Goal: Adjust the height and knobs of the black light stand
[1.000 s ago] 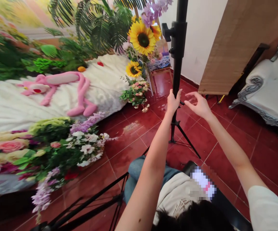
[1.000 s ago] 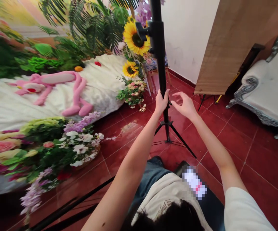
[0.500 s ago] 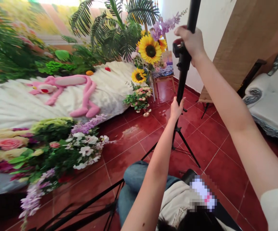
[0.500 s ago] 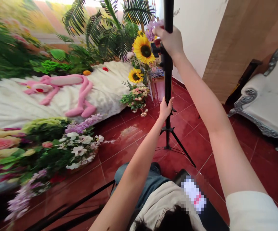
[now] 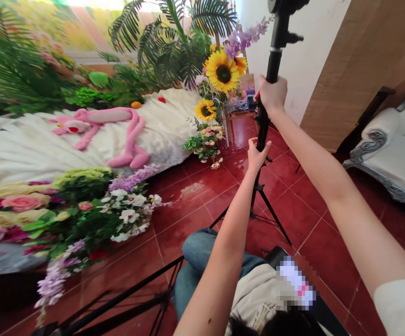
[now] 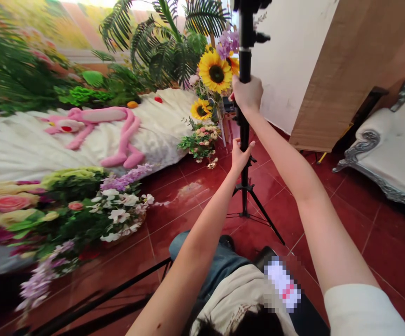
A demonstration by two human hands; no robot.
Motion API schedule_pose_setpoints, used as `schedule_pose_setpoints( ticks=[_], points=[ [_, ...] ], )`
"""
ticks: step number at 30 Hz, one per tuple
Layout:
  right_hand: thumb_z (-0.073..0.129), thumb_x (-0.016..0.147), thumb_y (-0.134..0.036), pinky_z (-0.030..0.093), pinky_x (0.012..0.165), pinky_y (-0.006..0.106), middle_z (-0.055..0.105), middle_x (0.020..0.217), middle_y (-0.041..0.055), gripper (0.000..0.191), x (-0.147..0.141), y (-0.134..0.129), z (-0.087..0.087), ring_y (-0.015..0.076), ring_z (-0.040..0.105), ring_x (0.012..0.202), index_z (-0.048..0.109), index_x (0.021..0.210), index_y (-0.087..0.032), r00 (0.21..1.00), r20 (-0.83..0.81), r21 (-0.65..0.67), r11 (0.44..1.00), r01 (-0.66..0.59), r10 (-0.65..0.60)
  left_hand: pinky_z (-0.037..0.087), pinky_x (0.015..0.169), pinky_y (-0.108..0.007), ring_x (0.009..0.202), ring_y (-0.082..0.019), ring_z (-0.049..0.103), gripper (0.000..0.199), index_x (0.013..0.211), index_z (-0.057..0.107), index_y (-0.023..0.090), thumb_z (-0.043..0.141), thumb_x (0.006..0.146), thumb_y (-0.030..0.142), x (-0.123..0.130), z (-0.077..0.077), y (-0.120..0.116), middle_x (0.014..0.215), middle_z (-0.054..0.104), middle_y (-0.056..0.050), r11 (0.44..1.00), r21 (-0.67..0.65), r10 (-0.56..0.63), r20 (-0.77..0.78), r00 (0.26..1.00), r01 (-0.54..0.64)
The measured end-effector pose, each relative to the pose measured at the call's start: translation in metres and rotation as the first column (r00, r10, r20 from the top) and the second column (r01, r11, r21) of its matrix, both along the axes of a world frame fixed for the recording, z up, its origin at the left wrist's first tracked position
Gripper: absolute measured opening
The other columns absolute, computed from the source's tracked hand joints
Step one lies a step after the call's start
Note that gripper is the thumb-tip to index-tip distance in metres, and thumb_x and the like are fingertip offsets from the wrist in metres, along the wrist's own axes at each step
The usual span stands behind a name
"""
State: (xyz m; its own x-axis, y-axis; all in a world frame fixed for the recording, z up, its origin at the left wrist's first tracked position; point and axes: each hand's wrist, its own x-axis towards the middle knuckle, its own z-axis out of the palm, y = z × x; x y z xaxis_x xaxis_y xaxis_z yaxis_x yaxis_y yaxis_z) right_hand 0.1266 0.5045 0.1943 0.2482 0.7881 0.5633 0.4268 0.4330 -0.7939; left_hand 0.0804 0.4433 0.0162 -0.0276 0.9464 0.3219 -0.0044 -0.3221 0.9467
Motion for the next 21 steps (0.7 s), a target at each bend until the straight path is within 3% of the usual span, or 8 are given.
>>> schedule_pose_setpoints(
  ticks=[4,9,13,21],
  points=[
    [0.053,0.095,-0.030,0.048,0.055,0.020,0.043,0.042,-0.0066,0.034,-0.002,-0.011,-0.025,0.0085,0.057,0.048,0.048,0.063,-0.018,0.998,-0.037,-0.083,0.995,-0.061,0.058,0.047,0.066,-0.025,0.071,-0.012,0.064,0.041,0.104,0.045,0.023,0.071,0.080,0.043,-0.003,-0.003,0.003,0.085,0.068,0.000,1.000,-0.015,0.001,-0.009,1.000,-0.001],
    [0.052,0.093,-0.034,0.048,0.052,0.020,0.046,0.045,-0.0050,0.031,-0.008,-0.029,-0.046,0.0112,0.060,0.049,0.052,0.066,-0.019,0.997,-0.057,-0.002,0.999,-0.050,0.050,0.049,0.072,-0.026,0.080,-0.014,0.068,0.040,0.104,0.046,0.023,0.072,0.080,0.041,-0.003,-0.003,0.002,0.094,0.071,-0.004,1.000,-0.003,0.002,-0.016,1.000,-0.003],
    [0.051,0.093,-0.031,0.050,0.055,0.022,0.048,0.047,-0.0042,0.028,-0.009,-0.033,-0.054,0.0122,0.062,0.051,0.055,0.069,-0.018,0.997,-0.072,-0.006,1.000,-0.004,0.003,0.051,0.075,-0.028,0.086,-0.016,0.069,0.038,0.105,0.047,0.022,0.072,0.080,0.039,-0.002,-0.001,0.002,0.095,0.072,-0.005,1.000,0.002,-0.001,0.007,1.000,0.001],
    [0.059,0.091,-0.040,0.048,0.053,0.022,0.050,0.048,-0.0045,0.030,0.001,-0.026,-0.064,0.0108,0.056,0.048,0.053,0.069,-0.020,0.990,-0.053,-0.053,0.989,-0.137,0.134,0.049,0.070,-0.027,0.077,-0.014,0.065,0.035,0.103,0.049,0.022,0.071,0.081,0.038,-0.002,-0.003,0.002,0.092,0.071,-0.004,0.999,0.008,0.032,-0.011,0.999,-0.032]
  ],
)
